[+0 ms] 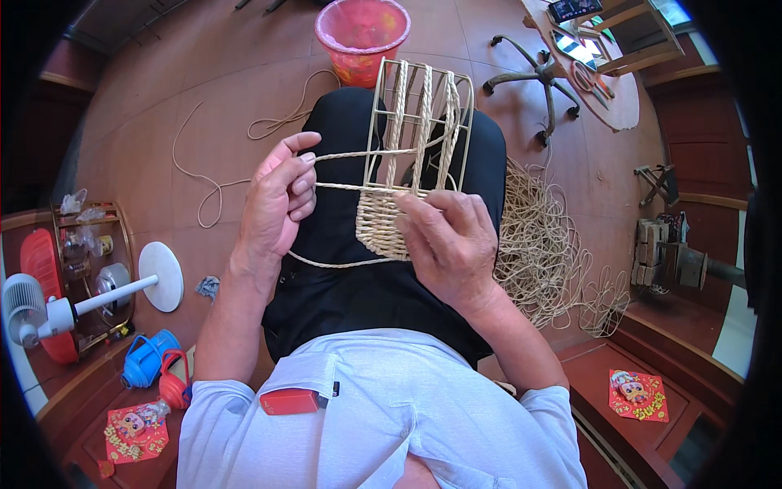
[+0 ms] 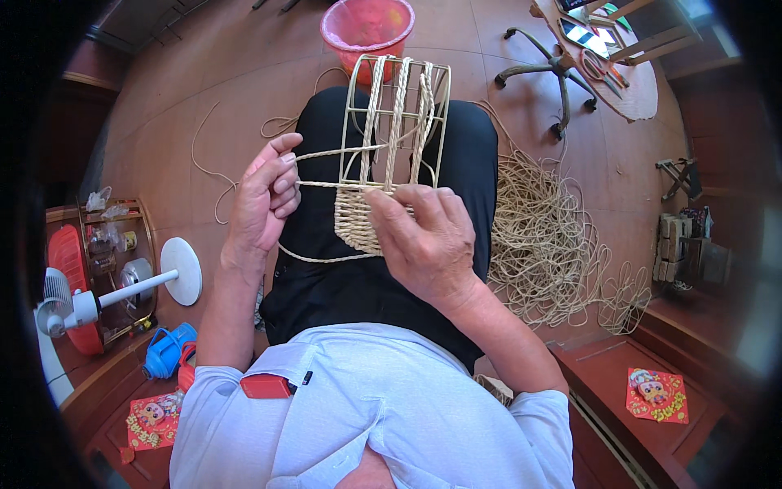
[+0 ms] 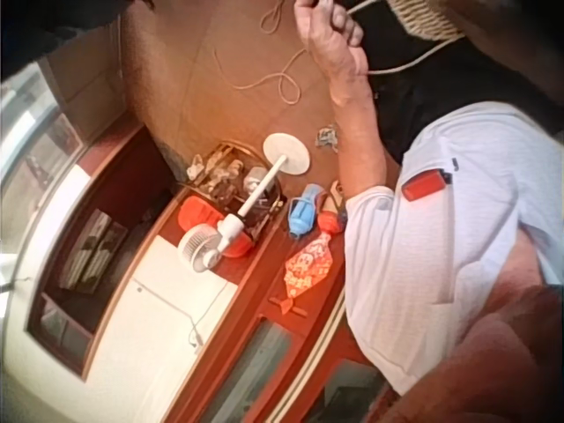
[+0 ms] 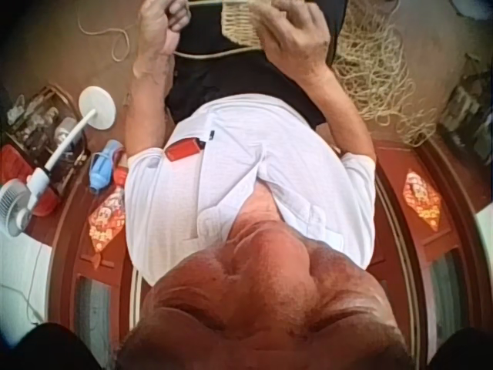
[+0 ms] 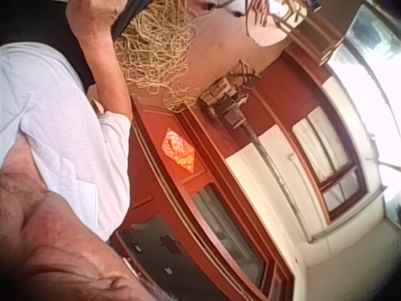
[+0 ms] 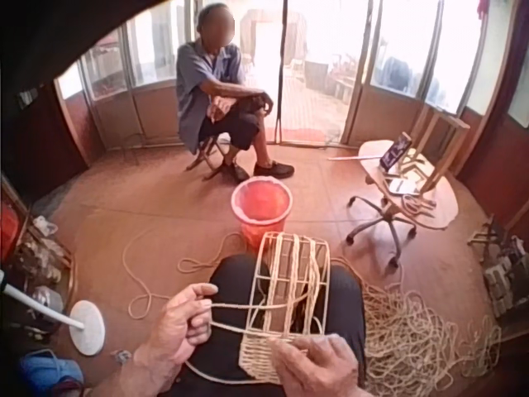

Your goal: Weave a straw basket or cage structure using dried plant fibers.

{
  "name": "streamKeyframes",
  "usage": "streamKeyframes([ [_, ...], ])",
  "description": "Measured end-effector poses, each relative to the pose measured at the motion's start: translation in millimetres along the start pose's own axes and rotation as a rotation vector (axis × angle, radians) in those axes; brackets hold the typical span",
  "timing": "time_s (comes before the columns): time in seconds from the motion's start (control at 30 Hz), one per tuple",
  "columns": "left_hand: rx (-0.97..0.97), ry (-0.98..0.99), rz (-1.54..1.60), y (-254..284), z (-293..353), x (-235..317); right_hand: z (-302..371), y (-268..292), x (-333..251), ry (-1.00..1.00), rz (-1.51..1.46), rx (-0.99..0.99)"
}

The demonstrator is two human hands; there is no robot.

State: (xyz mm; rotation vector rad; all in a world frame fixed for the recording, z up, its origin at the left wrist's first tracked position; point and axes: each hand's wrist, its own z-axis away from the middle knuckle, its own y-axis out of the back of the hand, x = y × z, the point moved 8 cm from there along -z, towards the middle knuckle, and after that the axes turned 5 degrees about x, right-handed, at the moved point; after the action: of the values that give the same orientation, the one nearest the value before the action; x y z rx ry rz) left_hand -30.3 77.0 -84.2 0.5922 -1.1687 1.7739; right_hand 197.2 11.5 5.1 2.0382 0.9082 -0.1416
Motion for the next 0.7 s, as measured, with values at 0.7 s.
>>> streamKeyframes([
  [0.7, -0.049, -0.325, -0.385, -19, 26, 41, -8, -21, -14, 0.181, 0.160, -0.134],
])
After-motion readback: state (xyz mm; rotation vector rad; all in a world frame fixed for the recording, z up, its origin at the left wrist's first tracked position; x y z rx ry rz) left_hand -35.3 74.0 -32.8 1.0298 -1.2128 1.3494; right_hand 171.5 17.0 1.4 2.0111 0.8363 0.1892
